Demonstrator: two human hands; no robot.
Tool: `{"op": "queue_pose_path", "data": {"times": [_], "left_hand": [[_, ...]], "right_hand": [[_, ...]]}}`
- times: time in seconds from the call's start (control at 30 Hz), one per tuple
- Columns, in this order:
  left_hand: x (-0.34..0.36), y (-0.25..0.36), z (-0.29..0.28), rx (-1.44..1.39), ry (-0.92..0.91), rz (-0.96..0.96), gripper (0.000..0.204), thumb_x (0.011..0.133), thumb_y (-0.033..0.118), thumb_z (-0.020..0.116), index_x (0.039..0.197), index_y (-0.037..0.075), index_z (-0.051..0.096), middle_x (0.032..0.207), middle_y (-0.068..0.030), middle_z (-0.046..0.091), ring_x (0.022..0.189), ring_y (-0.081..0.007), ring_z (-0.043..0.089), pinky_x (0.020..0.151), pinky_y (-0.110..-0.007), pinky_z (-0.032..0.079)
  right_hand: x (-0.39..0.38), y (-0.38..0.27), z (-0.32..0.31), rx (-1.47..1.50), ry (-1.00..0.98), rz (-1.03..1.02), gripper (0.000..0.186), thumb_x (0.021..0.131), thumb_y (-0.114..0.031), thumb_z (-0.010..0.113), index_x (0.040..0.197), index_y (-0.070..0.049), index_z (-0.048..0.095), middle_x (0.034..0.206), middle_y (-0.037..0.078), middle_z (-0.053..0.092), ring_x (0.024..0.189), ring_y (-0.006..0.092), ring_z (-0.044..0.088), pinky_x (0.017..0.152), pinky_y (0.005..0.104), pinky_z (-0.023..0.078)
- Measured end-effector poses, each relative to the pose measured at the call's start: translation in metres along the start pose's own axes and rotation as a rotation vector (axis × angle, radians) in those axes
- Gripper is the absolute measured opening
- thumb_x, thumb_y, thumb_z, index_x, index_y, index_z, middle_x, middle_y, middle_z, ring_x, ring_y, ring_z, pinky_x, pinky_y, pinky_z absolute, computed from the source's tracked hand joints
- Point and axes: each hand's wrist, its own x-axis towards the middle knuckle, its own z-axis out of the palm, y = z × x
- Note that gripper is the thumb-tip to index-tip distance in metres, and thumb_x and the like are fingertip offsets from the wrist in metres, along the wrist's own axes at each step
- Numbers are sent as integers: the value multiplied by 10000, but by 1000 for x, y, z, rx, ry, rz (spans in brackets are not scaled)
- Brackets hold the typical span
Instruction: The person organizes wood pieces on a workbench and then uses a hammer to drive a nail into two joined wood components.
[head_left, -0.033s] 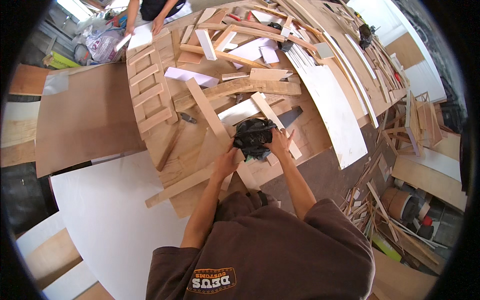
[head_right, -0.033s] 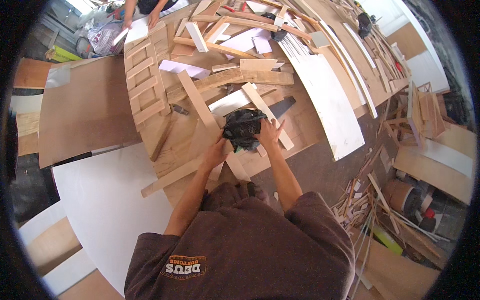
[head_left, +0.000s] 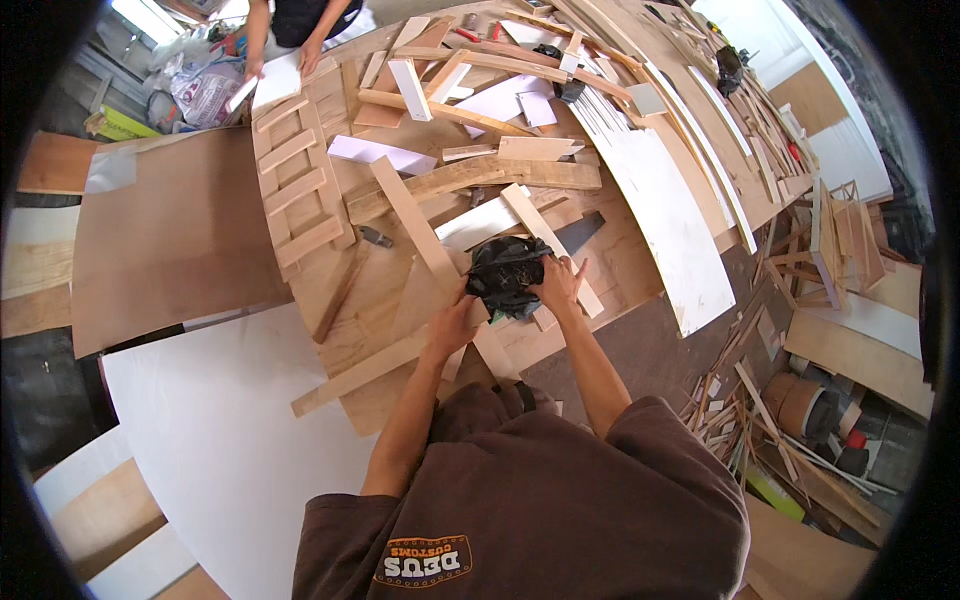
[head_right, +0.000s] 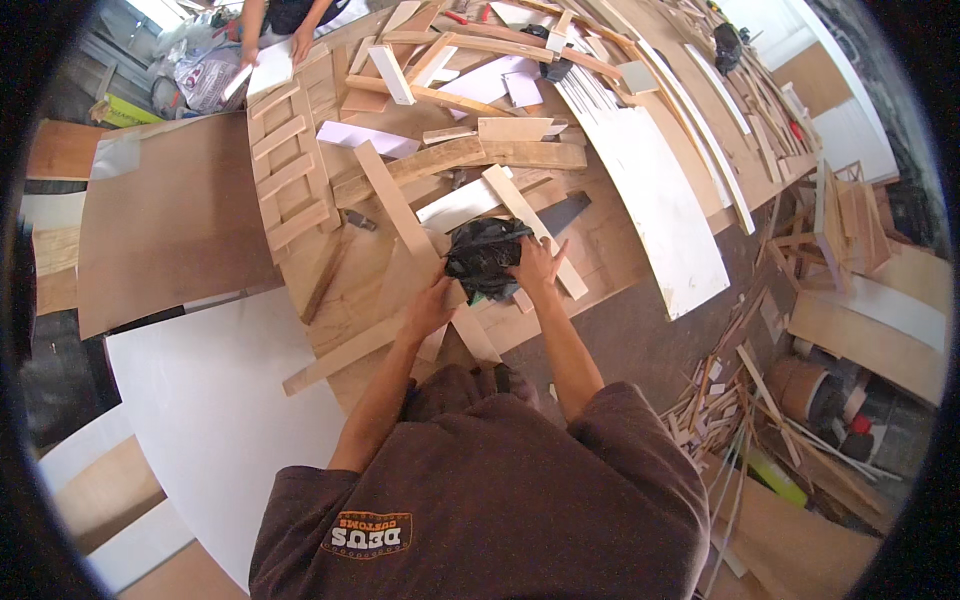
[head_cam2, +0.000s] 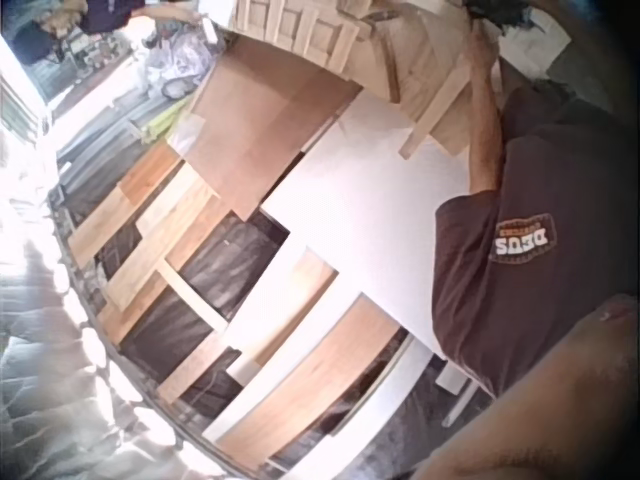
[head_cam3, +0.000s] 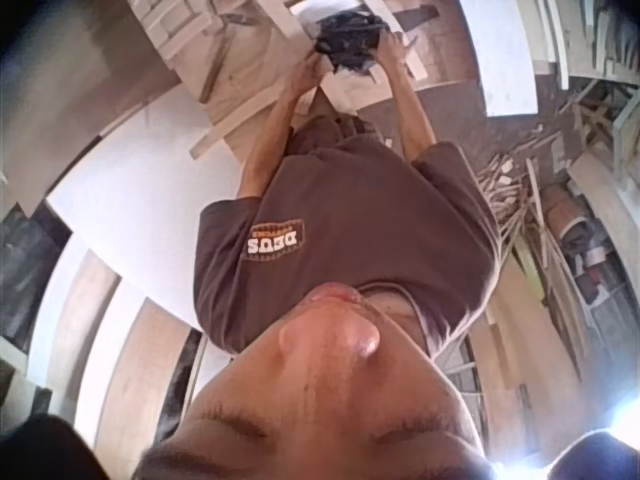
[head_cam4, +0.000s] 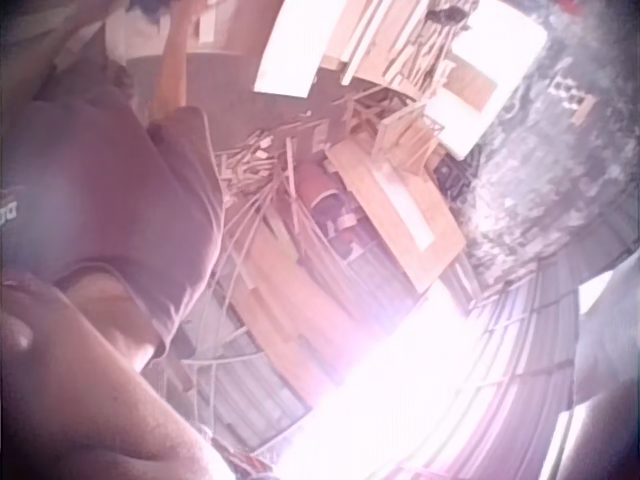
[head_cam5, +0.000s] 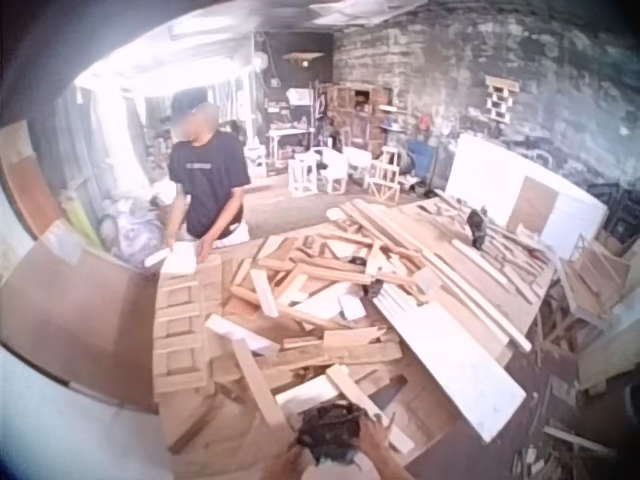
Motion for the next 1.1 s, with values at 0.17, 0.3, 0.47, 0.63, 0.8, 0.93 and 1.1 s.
{"op": "queue_pose_path", "data": {"times": [0.17,0.3,0.47,0.63,0.8,0.93,1.1], "left_hand": [[-1,11,-7,43,-27,-27,536,718,171,791,1208,54,608,1615,-59,350,1004,-396,680,821,-478,550],[0,8,-5,66,-28,-43,524,712,191,800,1188,70,617,1622,-46,340,988,-390,687,805,-480,550],[2,7,-1,57,-46,-44,536,715,179,802,1204,78,606,1630,-39,329,999,-379,690,812,-476,552],[-2,3,-1,68,-35,-33,550,722,170,796,1224,74,591,1623,-40,337,994,-385,687,818,-475,553],[-2,1,0,41,-1,3,556,729,198,793,1231,77,587,1613,-43,352,1014,-383,680,825,-476,552],[0,8,-2,72,-30,-21,564,727,219,797,1233,85,587,1586,-44,392,1020,-381,677,832,-478,551],[-3,3,0,58,-4,-8,571,727,235,798,1238,96,583,1569,-40,411,999,-386,680,829,-482,551]], "right_hand": [[1,9,5,117,15,11,580,700,-339,883,1198,-137,664,1198,49,675,1290,247,534,1188,706,72],[-1,6,5,242,57,40,453,747,-268,838,1145,-117,684,1138,79,695,1223,281,588,1164,692,181],[15,17,46,346,136,88,349,783,-186,786,1104,-81,698,1130,131,702,1126,345,642,1014,561,443],[-2,-3,16,303,163,89,352,779,-171,799,1110,-90,710,1157,133,702,1089,355,656,880,472,531],[-4,0,12,301,179,42,357,762,-184,824,1093,-92,726,1105,132,714,1053,354,668,865,461,537],[-3,8,22,332,220,49,291,768,-180,817,1035,-85,747,1046,141,717,1011,353,676,860,448,543],[-6,3,24,312,255,9,212,789,-179,794,974,-84,754,1029,138,698,995,350,670,848,451,546]]}}
